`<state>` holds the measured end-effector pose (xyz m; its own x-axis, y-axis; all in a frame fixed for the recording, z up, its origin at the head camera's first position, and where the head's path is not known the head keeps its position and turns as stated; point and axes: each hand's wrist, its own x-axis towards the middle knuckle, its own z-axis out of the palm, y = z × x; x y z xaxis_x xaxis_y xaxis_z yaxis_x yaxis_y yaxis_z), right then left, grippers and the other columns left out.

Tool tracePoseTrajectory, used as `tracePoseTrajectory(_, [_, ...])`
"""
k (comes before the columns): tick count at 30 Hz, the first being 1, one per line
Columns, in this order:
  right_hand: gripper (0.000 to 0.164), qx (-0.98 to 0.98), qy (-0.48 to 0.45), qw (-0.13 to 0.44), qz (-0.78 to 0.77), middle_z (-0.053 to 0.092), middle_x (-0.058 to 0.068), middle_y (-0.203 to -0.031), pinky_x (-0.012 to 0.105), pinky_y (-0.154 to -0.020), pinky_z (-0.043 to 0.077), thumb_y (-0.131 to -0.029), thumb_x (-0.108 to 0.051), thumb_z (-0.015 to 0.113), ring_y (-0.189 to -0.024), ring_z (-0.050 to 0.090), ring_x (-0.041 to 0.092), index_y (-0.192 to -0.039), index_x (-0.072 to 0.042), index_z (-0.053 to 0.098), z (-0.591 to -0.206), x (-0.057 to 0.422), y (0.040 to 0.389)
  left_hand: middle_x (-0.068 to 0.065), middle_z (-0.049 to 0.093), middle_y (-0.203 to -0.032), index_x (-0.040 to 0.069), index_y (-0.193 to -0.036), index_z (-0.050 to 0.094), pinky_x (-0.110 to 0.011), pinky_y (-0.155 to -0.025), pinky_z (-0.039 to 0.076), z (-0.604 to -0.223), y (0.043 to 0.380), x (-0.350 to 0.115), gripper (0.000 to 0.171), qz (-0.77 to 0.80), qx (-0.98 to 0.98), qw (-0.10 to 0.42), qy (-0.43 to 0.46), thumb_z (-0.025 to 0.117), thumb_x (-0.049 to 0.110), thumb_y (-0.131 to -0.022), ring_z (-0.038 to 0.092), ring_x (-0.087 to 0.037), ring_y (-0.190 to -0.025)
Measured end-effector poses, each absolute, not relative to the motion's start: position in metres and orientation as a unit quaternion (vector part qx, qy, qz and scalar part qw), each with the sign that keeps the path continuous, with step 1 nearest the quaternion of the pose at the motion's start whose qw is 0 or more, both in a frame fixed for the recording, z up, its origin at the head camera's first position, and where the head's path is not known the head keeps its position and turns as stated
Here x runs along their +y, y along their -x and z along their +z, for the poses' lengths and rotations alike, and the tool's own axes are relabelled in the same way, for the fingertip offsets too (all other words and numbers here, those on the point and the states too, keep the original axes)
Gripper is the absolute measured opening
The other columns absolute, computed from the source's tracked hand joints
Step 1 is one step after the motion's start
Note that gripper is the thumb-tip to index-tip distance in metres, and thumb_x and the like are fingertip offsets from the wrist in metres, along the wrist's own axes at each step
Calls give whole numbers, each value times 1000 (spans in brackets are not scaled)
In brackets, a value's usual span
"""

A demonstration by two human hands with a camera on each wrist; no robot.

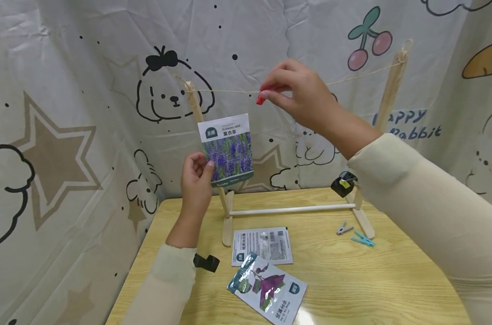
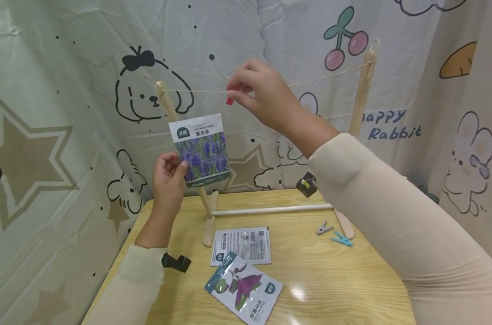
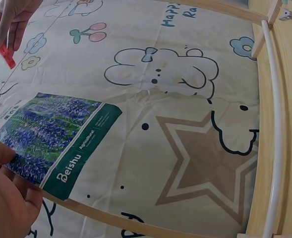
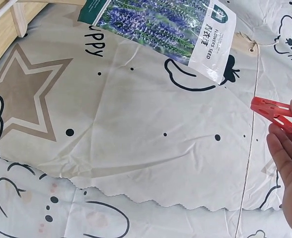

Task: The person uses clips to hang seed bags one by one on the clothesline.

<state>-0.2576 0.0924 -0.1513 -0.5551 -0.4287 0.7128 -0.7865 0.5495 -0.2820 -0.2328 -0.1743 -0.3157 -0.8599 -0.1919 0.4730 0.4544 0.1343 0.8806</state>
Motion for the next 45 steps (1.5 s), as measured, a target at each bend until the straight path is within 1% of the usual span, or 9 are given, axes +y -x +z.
tracePoseTrajectory(7, [18,-829,-364,300,300,60,9,-113,28,-98,53,-99,-16,64,-101,63,14,-108,-3,71,-143,85,260,3,53,-108,1,-125,47,-18,-86,47,-311,234,-175,24,-653,-709,247,100,55,9,-103,55,-12,-102])
tracePoseTrajectory(12, [19,-830,-361,303,297,60,9,-116,26,-99,52,-100,-17,63,-103,64,14,-110,-3,71,-141,79,263,4,53,-108,2,-124,47,-19,-84,47,-309,235,-176,23,-652,-710,247,101,55,9,-104,55,-11,-100])
tracePoseTrajectory(19, [20,-836,-358,302,287,60,8,-116,26,-100,52,-101,-19,61,-104,62,13,-110,-5,71,-138,72,266,4,54,-107,3,-125,48,-20,-84,47,-305,238,-176,23,-645,-715,253,99,55,10,-104,55,-12,-99])
tracePoseTrajectory(28, [22,-841,-370,301,255,59,9,-116,27,-95,50,-102,-23,59,-104,58,15,-111,-5,71,-128,63,267,6,54,-106,2,-124,49,-20,-82,46,-294,239,-174,22,-634,-717,268,107,55,9,-104,55,-11,-97])
tracePoseTrajectory(32, [23,-838,-376,299,257,60,10,-117,27,-95,50,-103,-22,58,-104,59,15,-110,-5,71,-125,59,268,4,53,-106,2,-125,49,-20,-81,46,-292,241,-172,23,-635,-715,269,115,55,9,-104,54,-11,-96])
tracePoseTrajectory(35, [23,-837,-372,294,273,59,11,-118,29,-98,51,-103,-21,58,-106,61,17,-112,-4,70,-123,57,268,3,54,-105,2,-124,48,-20,-80,46,-291,242,-170,22,-641,-711,266,116,54,9,-104,54,-11,-95])
tracePoseTrajectory(39, [23,-833,-365,293,295,60,12,-117,29,-100,51,-103,-20,58,-106,62,18,-113,-3,70,-119,54,270,2,54,-105,2,-124,48,-19,-82,46,-289,243,-169,21,-646,-707,265,114,54,7,-104,54,-11,-96])
tracePoseTrajectory(45, [24,-839,-352,293,295,61,10,-118,25,-99,51,-102,-22,59,-106,62,15,-115,-4,71,-116,52,275,0,54,-105,0,-122,48,-20,-82,46,-286,243,-168,20,-649,-701,272,119,53,5,-103,54,-11,-96])
